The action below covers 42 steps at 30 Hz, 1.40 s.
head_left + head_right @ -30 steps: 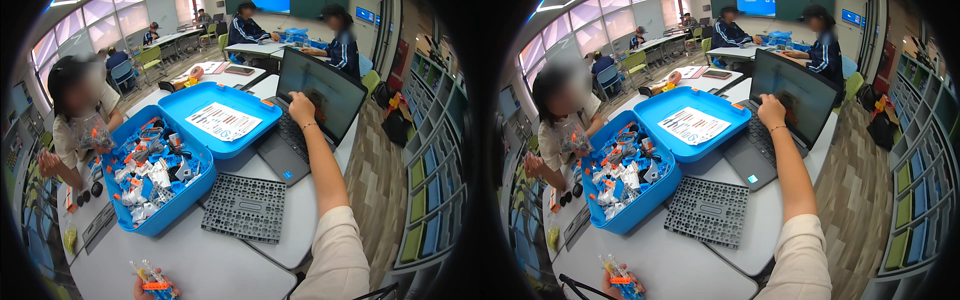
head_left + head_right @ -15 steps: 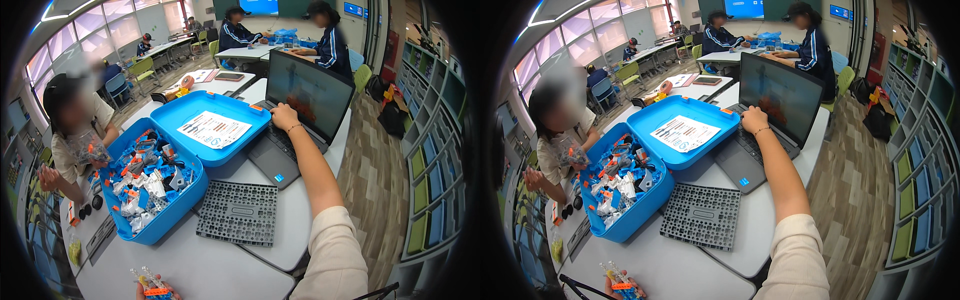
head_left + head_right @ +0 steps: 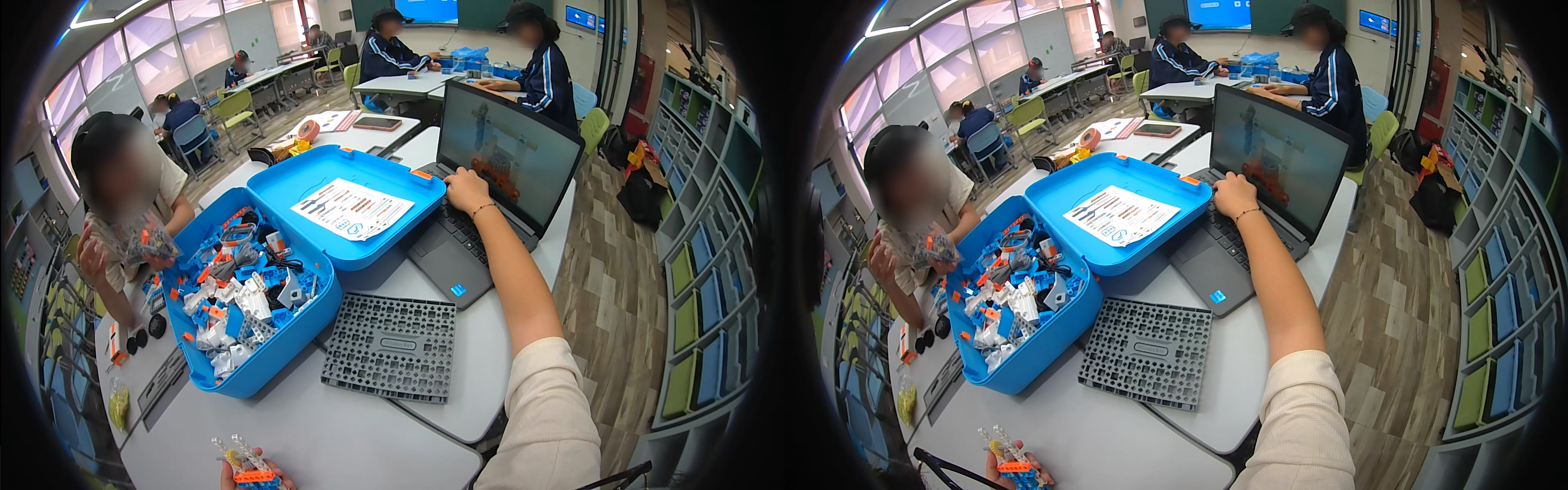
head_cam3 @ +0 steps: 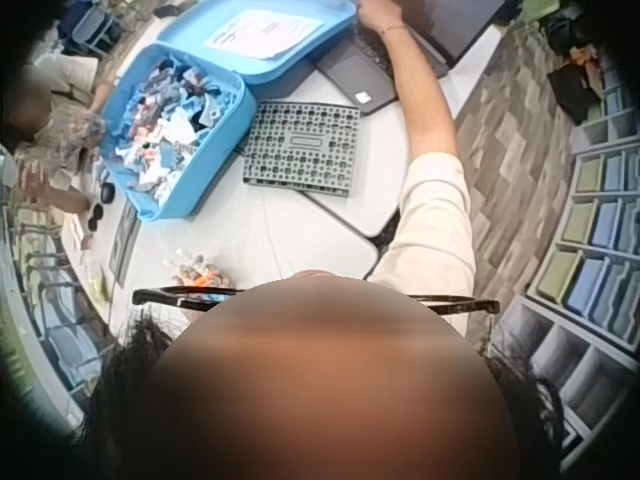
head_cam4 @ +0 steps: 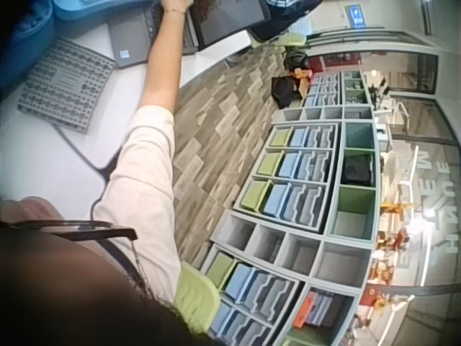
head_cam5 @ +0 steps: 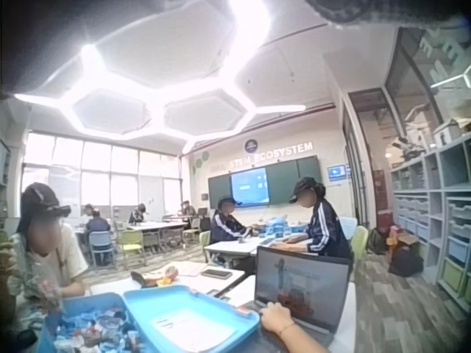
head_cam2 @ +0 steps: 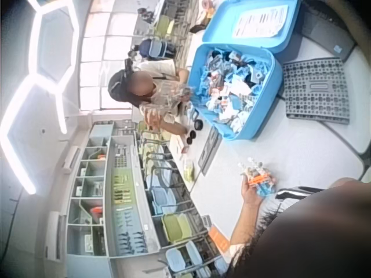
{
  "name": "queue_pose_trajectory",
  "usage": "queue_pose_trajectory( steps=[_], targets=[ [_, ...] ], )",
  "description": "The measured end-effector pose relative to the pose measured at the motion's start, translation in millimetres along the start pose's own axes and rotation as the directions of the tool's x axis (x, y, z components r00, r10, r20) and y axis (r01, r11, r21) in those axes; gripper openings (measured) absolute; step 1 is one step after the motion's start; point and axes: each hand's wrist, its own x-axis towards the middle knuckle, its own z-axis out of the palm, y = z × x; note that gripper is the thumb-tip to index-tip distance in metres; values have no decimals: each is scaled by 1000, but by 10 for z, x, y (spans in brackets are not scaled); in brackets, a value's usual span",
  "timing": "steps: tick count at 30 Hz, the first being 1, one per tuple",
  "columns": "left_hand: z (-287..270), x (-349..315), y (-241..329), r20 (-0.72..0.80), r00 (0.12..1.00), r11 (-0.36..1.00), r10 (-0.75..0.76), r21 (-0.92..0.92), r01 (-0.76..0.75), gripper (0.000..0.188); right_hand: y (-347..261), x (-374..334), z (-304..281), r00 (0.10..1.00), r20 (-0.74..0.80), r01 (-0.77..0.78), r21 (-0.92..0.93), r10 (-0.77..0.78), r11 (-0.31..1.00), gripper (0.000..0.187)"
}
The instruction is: The person assembles a small LEGO model using various colored bricks and beams. They connect pieces by hand, occasionally reference a laptop screen, and add components to build a small structure.
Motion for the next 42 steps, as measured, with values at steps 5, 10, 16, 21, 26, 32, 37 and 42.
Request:
queue_pose_trajectory(
  steps=[5, 10, 16, 21, 26, 32, 37, 42],
  targets=[
    [97, -9, -1, -67, 998, 1000, 2, -5, -2, 78, -4, -7, -21, 1000, 21, 0, -14, 0, 1000, 30],
    [183, -17, 3, -129, 992, 1000, 3, 24, 1, 77, -6, -8, -9, 1000, 8, -6, -2, 6, 1000, 28],
    [234, -17, -16, -79, 996, 998, 28, -46, -31, 75, -8, -11, 8, 1000, -18, -7, 9, 7, 1000, 26],
    [268, -12, -7, -28, 999, 997, 24, -75, -26, 73, -12, -15, -8, 1000, -6, -11, -2, 11, 1000, 26],
    [289, -18, -19, 11, 1000, 988, 26, -155, -24, 72, -16, -14, -23, 1000, 16, -17, -5, 17, 1000, 28],
    [251, -1, -16, -77, 997, 997, -2, -79, -4, 74, 26, -27, 9, 1000, 16, -18, -9, 18, 1000, 31],
    [387, 84, 22, -42, 999, 998, -25, -63, 22, 62, -259, -151, -371, 987, -157, -34, 71, 45, 997, 33],
    [605, 82, 24, -36, 998, 979, -48, -199, 40, 58, -1053, -689, -1460, 672, -701, 475, 162, -238, 865, 30]
  ],
)
